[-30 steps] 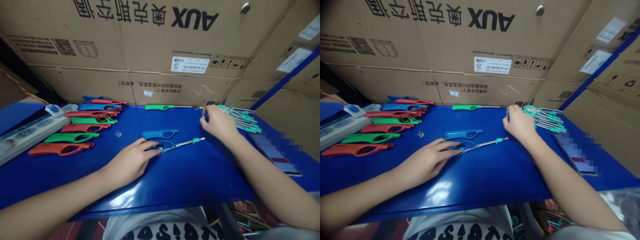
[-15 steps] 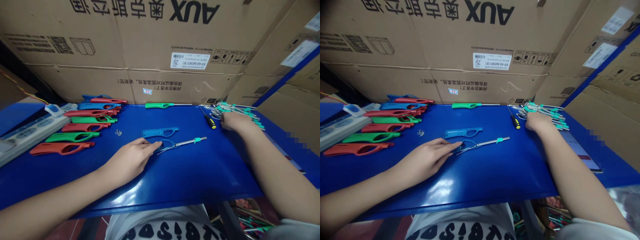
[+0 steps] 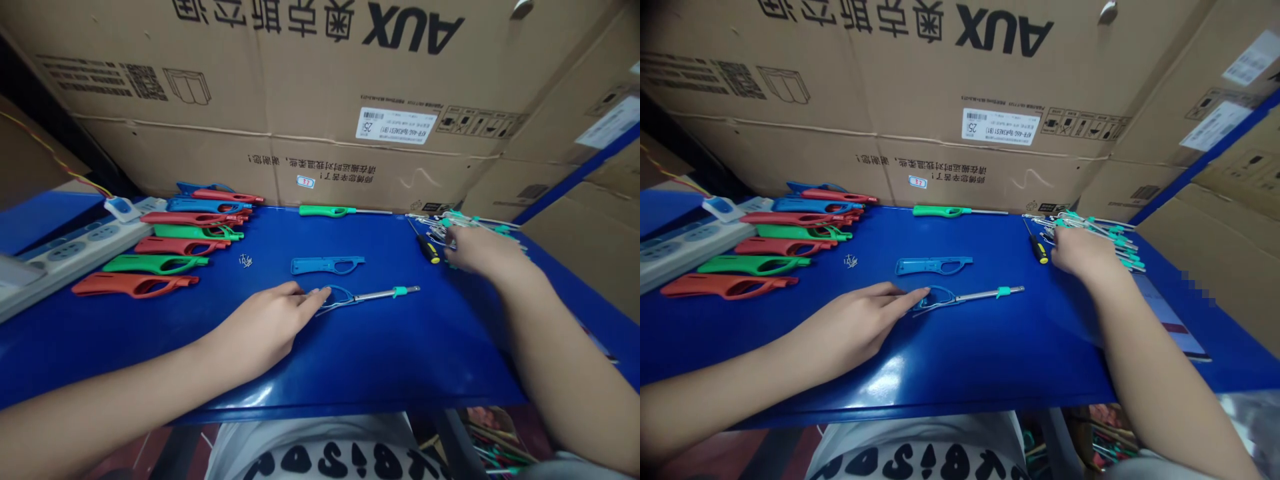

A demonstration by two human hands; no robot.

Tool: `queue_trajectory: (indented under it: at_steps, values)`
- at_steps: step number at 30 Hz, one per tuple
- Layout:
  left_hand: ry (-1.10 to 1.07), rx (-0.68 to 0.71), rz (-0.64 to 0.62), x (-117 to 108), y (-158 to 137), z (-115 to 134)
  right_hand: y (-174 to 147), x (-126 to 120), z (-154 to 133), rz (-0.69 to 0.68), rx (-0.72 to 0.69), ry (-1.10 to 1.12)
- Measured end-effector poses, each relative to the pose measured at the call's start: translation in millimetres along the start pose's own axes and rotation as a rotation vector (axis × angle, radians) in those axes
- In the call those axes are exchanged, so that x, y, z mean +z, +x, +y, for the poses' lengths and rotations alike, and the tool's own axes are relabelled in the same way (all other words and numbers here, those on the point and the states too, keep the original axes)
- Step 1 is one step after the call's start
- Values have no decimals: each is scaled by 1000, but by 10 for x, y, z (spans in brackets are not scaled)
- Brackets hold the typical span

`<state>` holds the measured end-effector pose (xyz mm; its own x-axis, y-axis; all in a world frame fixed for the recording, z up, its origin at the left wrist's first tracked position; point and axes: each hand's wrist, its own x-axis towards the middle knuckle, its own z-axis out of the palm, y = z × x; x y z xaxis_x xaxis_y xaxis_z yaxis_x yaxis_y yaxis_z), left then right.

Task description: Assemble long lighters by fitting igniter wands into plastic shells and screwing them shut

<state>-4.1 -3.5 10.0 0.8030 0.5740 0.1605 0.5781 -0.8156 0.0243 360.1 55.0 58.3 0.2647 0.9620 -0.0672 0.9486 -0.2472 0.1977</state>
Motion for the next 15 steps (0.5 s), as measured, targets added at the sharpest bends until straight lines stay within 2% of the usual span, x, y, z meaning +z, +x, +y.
queue_trajectory:
  at_steps: [4, 6, 10, 15]
  values:
    - [-25, -23, 11, 10, -9, -1, 96, 89, 161, -303, 5, 88]
    - [-60, -38, 28, 11, -5, -7, 128, 122, 206, -342, -9, 105]
    - [-136, -32, 71, 22, 28, -34, 93, 102, 207, -224, -128, 84]
    - [-285, 2, 90, 58, 88, -73, -84, 47, -46, 87, -479, 64]
